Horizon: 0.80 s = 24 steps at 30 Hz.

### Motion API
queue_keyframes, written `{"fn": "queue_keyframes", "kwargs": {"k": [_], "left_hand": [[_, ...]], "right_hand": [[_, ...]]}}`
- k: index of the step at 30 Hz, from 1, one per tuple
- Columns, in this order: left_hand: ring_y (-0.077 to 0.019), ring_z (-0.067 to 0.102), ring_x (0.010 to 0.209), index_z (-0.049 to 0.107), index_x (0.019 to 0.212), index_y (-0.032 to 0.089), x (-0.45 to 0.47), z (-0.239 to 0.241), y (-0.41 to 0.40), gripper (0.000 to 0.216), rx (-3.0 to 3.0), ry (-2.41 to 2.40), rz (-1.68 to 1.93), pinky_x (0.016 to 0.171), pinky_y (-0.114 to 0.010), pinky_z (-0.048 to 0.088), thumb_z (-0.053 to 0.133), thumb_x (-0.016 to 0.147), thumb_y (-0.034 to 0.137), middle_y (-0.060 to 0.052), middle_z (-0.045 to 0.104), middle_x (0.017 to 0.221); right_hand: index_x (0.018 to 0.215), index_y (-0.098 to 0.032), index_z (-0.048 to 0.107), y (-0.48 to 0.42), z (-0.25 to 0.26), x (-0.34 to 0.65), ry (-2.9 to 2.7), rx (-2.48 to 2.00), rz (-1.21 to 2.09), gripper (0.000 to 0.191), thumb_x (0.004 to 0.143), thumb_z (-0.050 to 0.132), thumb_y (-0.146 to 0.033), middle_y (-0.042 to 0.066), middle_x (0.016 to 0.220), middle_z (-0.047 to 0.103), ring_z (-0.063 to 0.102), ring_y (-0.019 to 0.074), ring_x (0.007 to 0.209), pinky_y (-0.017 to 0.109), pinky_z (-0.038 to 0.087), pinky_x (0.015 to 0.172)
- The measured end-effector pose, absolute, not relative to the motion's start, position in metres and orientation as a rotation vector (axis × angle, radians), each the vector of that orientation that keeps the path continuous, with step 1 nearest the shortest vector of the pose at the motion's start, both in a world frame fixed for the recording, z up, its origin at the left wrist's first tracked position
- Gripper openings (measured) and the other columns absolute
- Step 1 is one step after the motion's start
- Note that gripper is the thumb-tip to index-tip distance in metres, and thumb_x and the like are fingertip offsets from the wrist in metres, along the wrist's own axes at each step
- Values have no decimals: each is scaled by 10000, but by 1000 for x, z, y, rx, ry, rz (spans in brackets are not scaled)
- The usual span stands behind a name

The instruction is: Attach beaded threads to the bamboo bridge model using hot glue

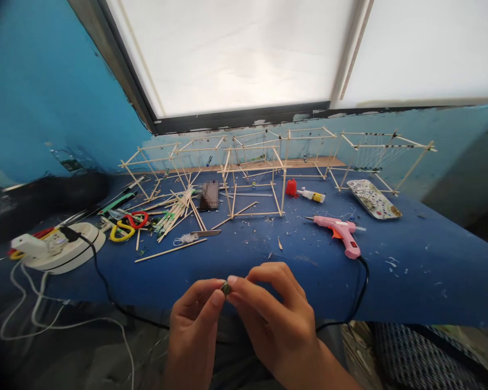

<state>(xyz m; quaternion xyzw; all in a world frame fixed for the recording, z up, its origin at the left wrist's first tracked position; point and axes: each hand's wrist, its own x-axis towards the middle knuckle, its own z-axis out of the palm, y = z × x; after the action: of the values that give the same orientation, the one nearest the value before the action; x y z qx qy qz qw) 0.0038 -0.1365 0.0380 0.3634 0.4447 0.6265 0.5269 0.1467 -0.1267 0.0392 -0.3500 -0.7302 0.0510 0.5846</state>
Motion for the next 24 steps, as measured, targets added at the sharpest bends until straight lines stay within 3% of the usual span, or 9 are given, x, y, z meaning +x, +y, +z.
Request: {"fn": "queue_keyframes", "kwargs": {"k": [12,24], "left_hand": [[-130,702,748,787,824,206,5,40,-138,203,827,1030,1481,728,-170,545,844,755,387,-23,769,774],[-159,715,767,803,825,225,3,33,-136,152,1025,1136,1559,742,-206,565,845,748,350,-25,774,789]], "right_hand": [[1281,-263,628,-128,40,149,-1702,-813,175,487,863,674,-17,57,1005,608,616,174,875,324,543,727],[1120,-148,668,-124,46,148,-1730,-764,106,338,846,654,48,71,977,619,588,153,875,305,520,740]]}}
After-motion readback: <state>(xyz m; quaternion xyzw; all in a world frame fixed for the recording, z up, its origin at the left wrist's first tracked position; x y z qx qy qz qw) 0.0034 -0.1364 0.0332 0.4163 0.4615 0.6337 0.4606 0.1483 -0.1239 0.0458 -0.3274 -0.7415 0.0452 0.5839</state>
